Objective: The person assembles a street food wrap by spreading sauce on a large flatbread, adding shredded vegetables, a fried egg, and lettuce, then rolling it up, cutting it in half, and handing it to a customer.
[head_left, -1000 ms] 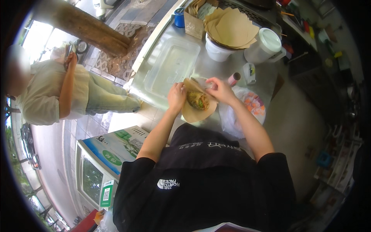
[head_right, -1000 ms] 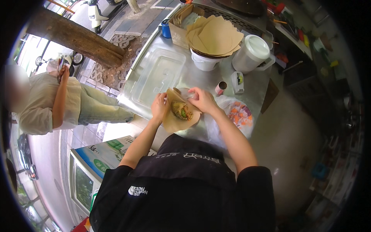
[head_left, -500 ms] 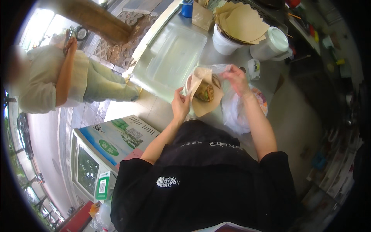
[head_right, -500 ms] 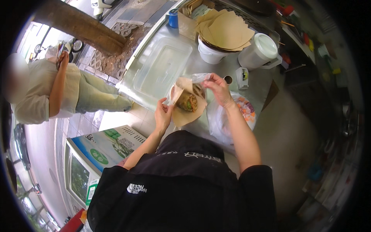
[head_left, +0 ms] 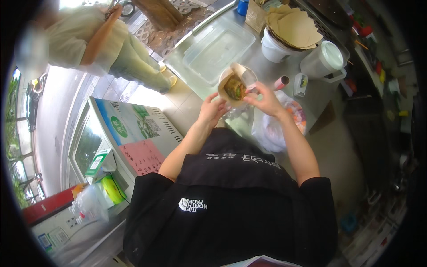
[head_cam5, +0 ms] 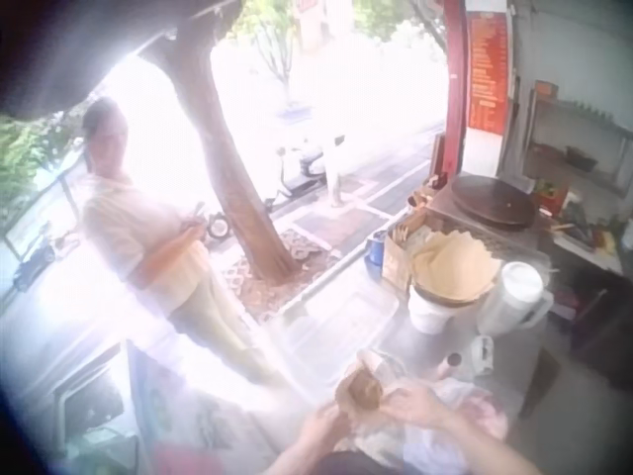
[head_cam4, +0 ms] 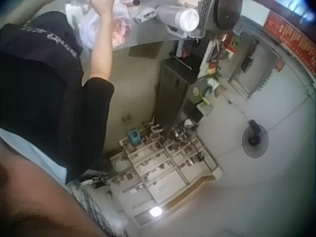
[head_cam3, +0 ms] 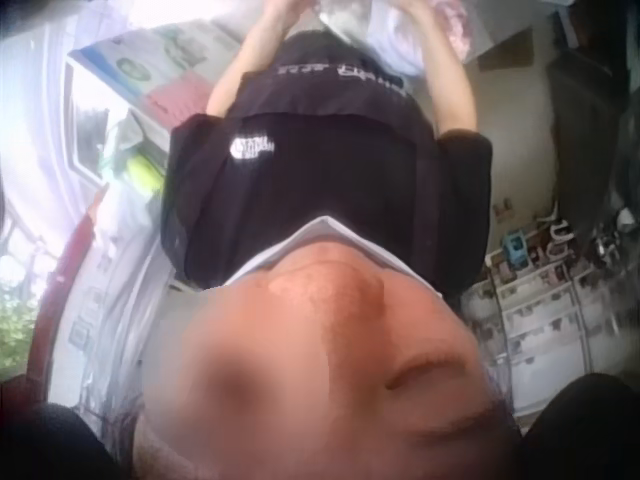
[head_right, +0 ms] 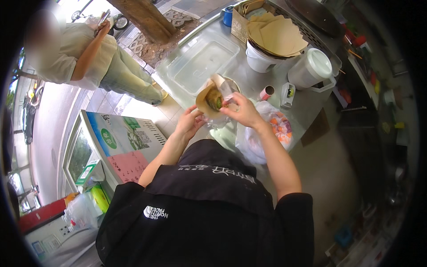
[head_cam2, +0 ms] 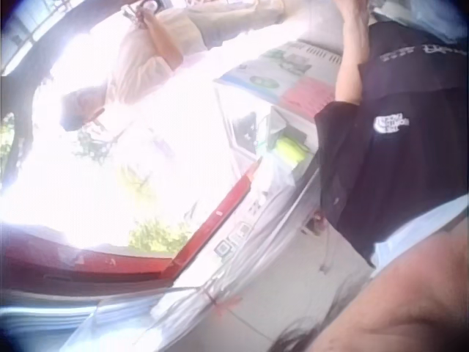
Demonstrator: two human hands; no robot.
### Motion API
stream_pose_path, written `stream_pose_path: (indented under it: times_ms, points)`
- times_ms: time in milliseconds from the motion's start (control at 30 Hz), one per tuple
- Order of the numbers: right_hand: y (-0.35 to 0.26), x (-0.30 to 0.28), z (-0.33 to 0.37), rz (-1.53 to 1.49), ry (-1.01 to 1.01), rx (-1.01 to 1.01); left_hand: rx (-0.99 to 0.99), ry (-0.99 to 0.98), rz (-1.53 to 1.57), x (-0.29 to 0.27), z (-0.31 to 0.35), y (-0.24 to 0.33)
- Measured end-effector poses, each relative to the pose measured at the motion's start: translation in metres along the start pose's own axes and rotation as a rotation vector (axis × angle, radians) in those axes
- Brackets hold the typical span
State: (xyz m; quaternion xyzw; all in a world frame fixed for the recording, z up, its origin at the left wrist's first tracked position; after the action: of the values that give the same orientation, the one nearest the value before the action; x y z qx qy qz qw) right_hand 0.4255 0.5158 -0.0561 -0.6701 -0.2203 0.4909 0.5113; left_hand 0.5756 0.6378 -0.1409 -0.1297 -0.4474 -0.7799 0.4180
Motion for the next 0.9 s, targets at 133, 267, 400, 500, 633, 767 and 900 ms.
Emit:
stream_pose_path:
  times_ms: [133,267,400,500,633,767,900]
  points:
    - [-0.014,0.014,0.004,0.201,0.075,-0.138,0.124,-0.038,0.141,0.052,0.026,0.022]
    - [0.004,0.001,-0.006,0.199,0.186,-0.123,0.177,-0.118,0.176,0.083,0.034,0.037]
    - [0.024,-0.018,-0.023,-0.434,0.213,0.07,0.523,-0.038,-0.914,0.092,0.04,0.072]
    - [-0.013,-0.019,-0.053,-0.42,0.022,0.0,0.811,0.007,-1.428,0.107,0.042,0.091]
    - [-0.104,-0.017,-0.089,0.077,-0.225,-0.146,0.991,-0.276,-1.344,0.111,0.028,0.144]
    - [-0.189,-0.035,-0.128,0.374,-0.174,-0.395,0.727,-0.596,-0.682,0.102,0.045,0.211]
    - [-0.214,-0.027,-0.193,0.008,-0.325,-0.277,0.701,-0.714,-0.28,0.063,0.061,0.265]
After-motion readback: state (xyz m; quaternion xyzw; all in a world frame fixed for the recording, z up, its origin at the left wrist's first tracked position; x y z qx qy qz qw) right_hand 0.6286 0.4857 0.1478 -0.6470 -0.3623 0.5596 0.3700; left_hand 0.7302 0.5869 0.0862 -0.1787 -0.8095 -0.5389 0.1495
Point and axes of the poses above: each hand's wrist, its own z-axis away from the middle knuckle, its own x-axis out of the palm, y = z × x, the point moved 6 cm from there along -z, towards the middle knuckle, and after that the axes turned 12 degrees about -y, right-handed, at the moved point
